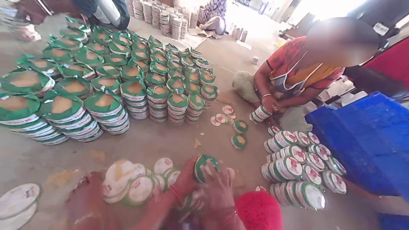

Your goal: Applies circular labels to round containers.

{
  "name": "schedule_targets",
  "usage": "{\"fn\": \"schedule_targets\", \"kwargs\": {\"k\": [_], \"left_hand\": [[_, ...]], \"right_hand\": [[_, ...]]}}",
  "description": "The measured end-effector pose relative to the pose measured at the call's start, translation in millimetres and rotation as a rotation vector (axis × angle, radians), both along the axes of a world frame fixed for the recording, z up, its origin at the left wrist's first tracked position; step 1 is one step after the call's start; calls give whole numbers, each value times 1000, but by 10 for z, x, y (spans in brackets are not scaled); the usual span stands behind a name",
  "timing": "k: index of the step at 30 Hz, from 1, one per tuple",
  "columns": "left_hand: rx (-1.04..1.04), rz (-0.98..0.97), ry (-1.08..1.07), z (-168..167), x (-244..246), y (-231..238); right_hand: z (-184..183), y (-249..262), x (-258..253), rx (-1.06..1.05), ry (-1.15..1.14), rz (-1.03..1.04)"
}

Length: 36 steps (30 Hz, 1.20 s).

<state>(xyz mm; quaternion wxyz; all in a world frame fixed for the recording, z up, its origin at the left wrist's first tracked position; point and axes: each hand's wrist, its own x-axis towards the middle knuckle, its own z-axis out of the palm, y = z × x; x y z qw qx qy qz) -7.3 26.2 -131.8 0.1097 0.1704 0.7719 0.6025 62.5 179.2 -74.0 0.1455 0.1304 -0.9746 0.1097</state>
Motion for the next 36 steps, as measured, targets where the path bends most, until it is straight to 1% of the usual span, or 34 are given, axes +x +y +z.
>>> {"fn": "schedule_targets", "kwargs": {"k": [2,3,5,7,9,11,12,15,19,24,26,27,29,31,32,34,36], "left_hand": [[-6,8,33,0,16,13],[-8,9,54,-2,19,11],[-28,-6,58,12,8,-10],[-46,-13,69,5,11,-15],[-55,-14,70,7,20,-10],[-50,-21,65,7,26,-6],[-49,-23,67,1,26,-10],[-73,-30,32,36,2,-18],[-90,-28,6,57,-2,-4],[-78,-44,45,10,37,-59],[-98,-51,-1,80,42,-65],[-93,-51,-8,92,37,-62],[-79,-50,8,99,21,-54],[-114,-55,10,106,16,-37],[-131,-58,3,104,9,-32],[-150,-63,-10,104,2,-24],[-156,-64,-10,110,-5,-23]], "right_hand": [[-14,29,-97,66,-1,-56],[-32,33,-129,81,-22,-52],[14,23,-163,55,-100,-7],[84,50,-191,-26,-101,-6],[116,120,-247,-34,-26,-100],[145,180,-311,14,-40,-179],[145,180,-334,27,-68,-186],[113,88,-396,81,-124,-153],[259,-51,-429,155,-193,-107],[169,-50,-316,209,-67,103],[157,-41,-250,196,-7,171],[181,-29,-230,186,-20,172],[283,5,-235,121,-109,100],[339,82,-294,73,-136,3],[318,130,-340,68,-131,-48],[289,195,-415,86,-198,-129],[274,210,-438,117,-278,-134]]}}
